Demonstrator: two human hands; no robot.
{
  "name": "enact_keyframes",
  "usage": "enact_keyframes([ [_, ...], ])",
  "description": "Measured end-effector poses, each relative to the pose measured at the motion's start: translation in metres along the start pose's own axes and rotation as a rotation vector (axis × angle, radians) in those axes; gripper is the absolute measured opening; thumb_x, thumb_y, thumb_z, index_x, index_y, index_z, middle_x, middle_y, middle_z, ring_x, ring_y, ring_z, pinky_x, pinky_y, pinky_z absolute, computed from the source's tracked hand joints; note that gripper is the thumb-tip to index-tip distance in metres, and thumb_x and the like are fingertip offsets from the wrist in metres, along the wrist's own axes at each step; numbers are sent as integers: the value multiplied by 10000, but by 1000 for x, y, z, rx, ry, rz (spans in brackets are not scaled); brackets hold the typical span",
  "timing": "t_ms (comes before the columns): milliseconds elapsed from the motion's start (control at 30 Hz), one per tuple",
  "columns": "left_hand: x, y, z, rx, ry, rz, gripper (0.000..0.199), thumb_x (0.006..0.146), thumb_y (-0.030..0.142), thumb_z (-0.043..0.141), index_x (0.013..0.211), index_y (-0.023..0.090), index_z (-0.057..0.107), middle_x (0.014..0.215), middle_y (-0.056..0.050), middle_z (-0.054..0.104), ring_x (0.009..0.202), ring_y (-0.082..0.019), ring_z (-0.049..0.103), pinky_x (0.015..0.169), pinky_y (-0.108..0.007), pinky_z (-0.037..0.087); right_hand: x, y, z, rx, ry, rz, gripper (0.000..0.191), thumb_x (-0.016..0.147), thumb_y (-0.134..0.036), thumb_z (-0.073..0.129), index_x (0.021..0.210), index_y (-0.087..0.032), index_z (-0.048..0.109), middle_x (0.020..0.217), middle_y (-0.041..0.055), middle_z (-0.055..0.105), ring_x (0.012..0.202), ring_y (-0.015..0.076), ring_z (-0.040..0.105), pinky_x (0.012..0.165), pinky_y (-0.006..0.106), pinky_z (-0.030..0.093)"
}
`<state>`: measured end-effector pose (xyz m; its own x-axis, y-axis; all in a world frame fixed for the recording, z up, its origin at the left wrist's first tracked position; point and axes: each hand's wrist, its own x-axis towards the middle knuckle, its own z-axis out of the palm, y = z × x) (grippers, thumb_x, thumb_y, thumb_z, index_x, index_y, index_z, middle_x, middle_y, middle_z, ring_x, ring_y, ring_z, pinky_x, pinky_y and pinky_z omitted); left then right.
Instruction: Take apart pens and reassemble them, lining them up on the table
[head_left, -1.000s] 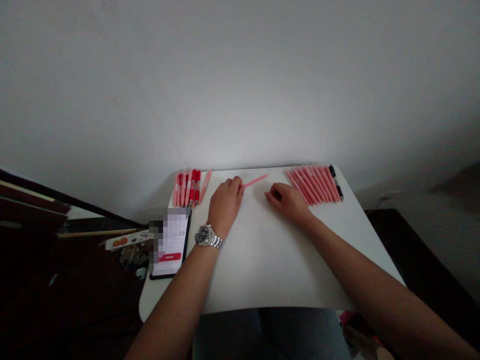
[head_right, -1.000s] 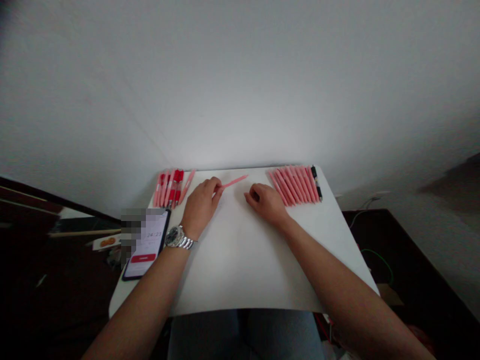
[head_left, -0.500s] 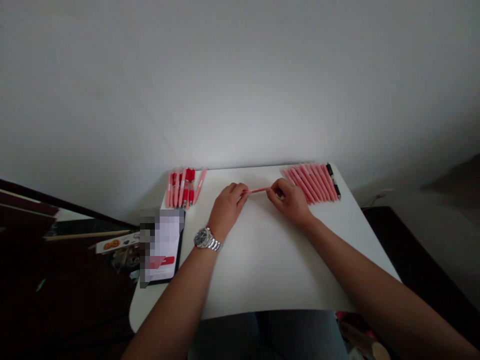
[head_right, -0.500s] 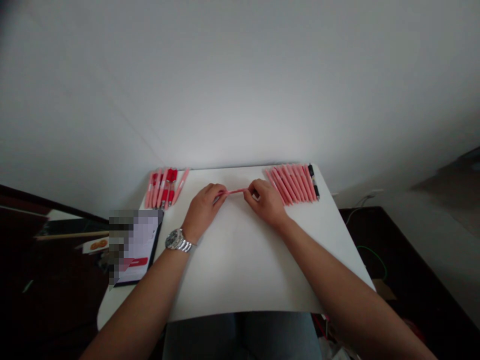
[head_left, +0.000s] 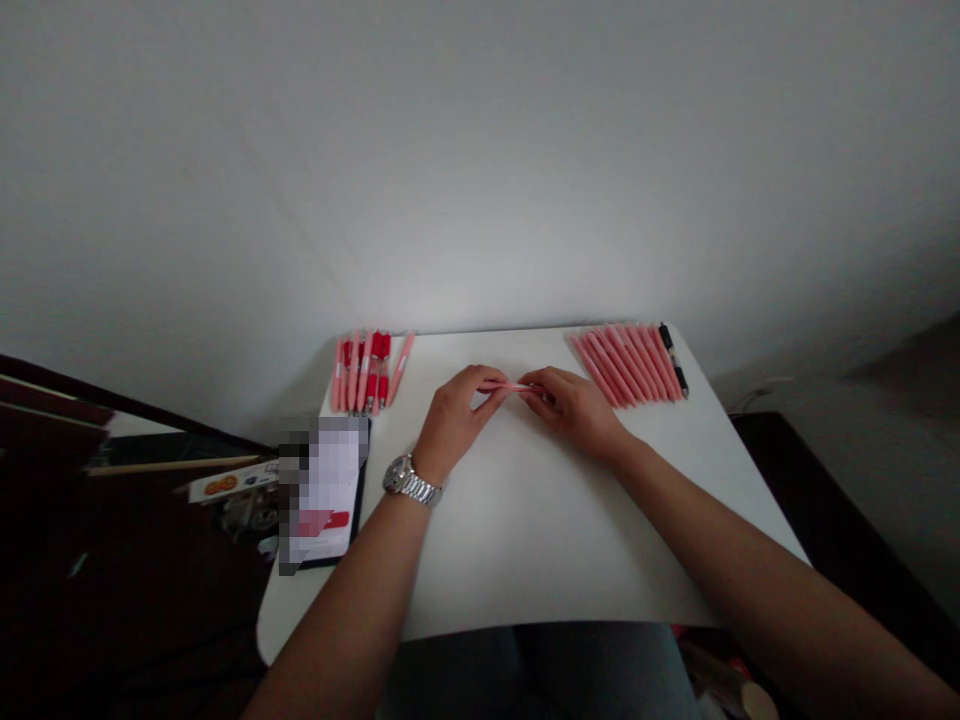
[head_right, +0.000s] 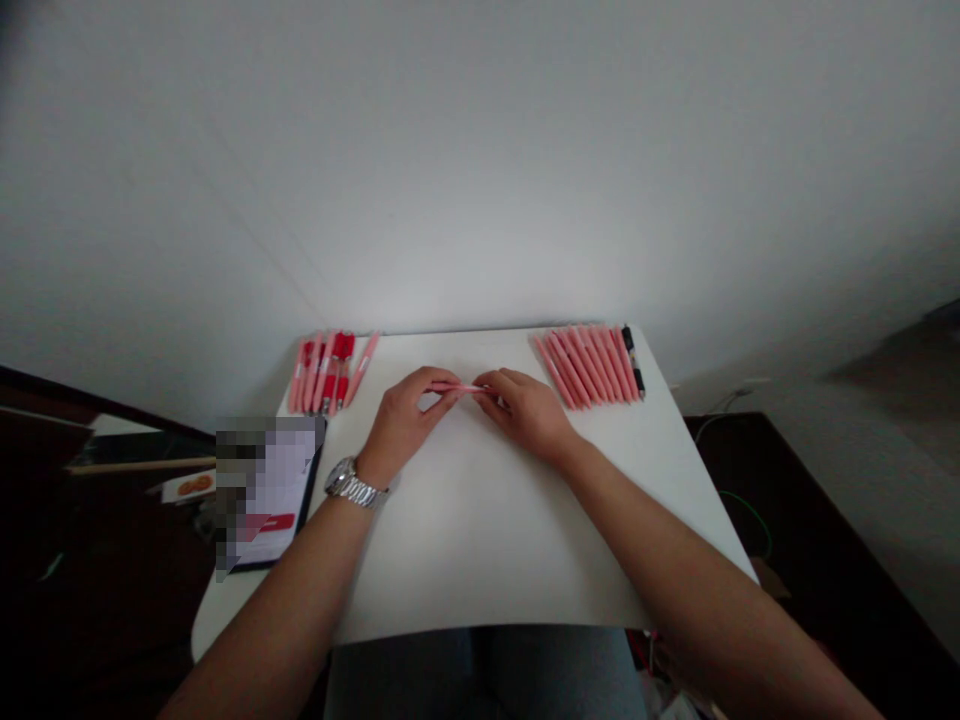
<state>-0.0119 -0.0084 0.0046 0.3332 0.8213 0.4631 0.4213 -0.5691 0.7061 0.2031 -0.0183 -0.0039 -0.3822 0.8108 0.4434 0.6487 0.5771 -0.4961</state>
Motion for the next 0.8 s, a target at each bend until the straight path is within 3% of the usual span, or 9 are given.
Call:
enact_keyframes([
  [233, 0, 3, 4, -493, 116, -228, 386, 896, 360, 729, 1213, 202, 576, 1024, -73, 737, 955, -172, 727, 929, -330, 579, -2, -2, 0, 83, 42, 69, 197, 1014, -349, 545, 1094, -202, 649, 890, 62, 713, 729, 172, 635, 649, 283, 453],
  [467, -1, 6, 9, -763, 112, -310, 357, 927, 425, 682, 1175, 170, 705, 1113, -103, 738, 1037, -196, 704, 1019, -384, 552, -3, -1, -1, 119, 70, 106, 226, 1011, -373, 536, 1098, -194, 642, 843, 43, 686, 685, 157, 600, 628, 274, 437],
  [633, -2, 6, 15, -896, 121, -324, 363, 945, 435, 657, 1206, 189, 717, 1147, -102, 732, 1105, -203, 681, 1053, -397, 535, -3, -4, -2, 109, 68, 123, 232, 1007, -376, 529, 1097, -191, 636, 807, 36, 673, 665, 155, 593, 618, 272, 430],
  [800, -1, 5, 15, -876, 118, -332, 363, 948, 468, 640, 1171, 193, 723, 1159, -108, 728, 1065, -195, 690, 1025, -387, 548, -5, -8, -3, 88, 54, 105, 240, 1007, -398, 526, 1096, -200, 627, 790, 32, 678, 653, 153, 586, 608, 270, 413],
])
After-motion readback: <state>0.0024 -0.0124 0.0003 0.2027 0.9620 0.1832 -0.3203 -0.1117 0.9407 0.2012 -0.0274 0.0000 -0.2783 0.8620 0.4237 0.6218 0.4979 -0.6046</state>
